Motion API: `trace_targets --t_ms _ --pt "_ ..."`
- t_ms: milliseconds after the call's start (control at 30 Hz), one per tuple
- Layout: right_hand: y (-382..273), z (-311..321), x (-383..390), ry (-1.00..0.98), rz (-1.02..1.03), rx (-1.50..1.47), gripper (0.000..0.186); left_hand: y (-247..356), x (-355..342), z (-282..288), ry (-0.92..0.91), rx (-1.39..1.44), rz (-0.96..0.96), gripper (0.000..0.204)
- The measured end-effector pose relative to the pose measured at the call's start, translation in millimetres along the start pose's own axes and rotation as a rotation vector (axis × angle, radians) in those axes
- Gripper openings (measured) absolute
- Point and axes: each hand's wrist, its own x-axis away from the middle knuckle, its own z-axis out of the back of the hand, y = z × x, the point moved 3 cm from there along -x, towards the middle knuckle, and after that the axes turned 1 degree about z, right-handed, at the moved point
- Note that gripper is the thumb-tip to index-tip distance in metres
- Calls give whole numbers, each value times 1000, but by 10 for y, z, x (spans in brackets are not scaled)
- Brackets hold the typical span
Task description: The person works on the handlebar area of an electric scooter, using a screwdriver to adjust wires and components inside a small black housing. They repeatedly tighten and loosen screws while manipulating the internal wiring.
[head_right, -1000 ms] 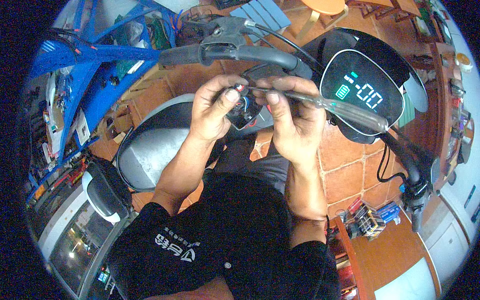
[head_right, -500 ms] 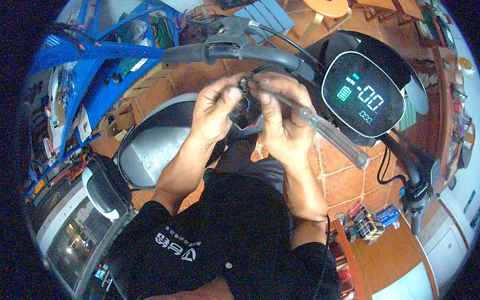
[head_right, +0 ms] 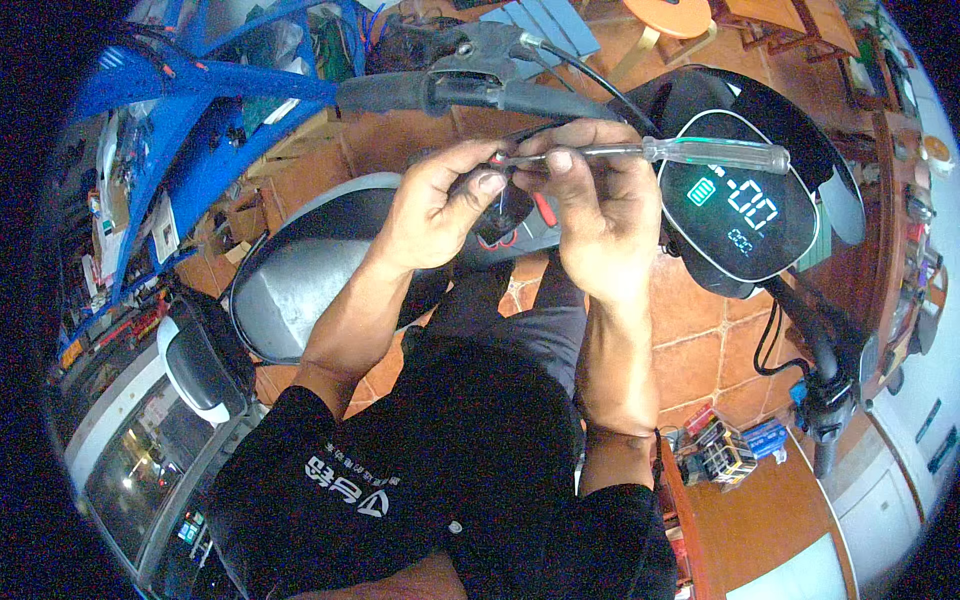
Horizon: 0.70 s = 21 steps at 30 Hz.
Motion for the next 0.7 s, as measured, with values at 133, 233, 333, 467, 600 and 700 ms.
trace_targets --t_ms 133,233,333,467,600,700 --pt "11 10 -31 -9 -19 23 15 23 -15 20 -39 -20 14 30" --pt "20 14 -46 -29 -46 36 18 28 -16 32 -28 -51 -32 29" --pt "32 31 -64 -50 -67 42 19 51 -25 37 -34 -89 -37 29" --pt "69 54 -70 -73 -45 25 19 70 -50 42 -61 -44 38 28" --pt "104 49 -58 -20 -36 -47 18 89 -82 57 -61 -10 74 25" --pt "133 64 -66 -4 -8 -91 17 93 -101 21 6 2 18 21"
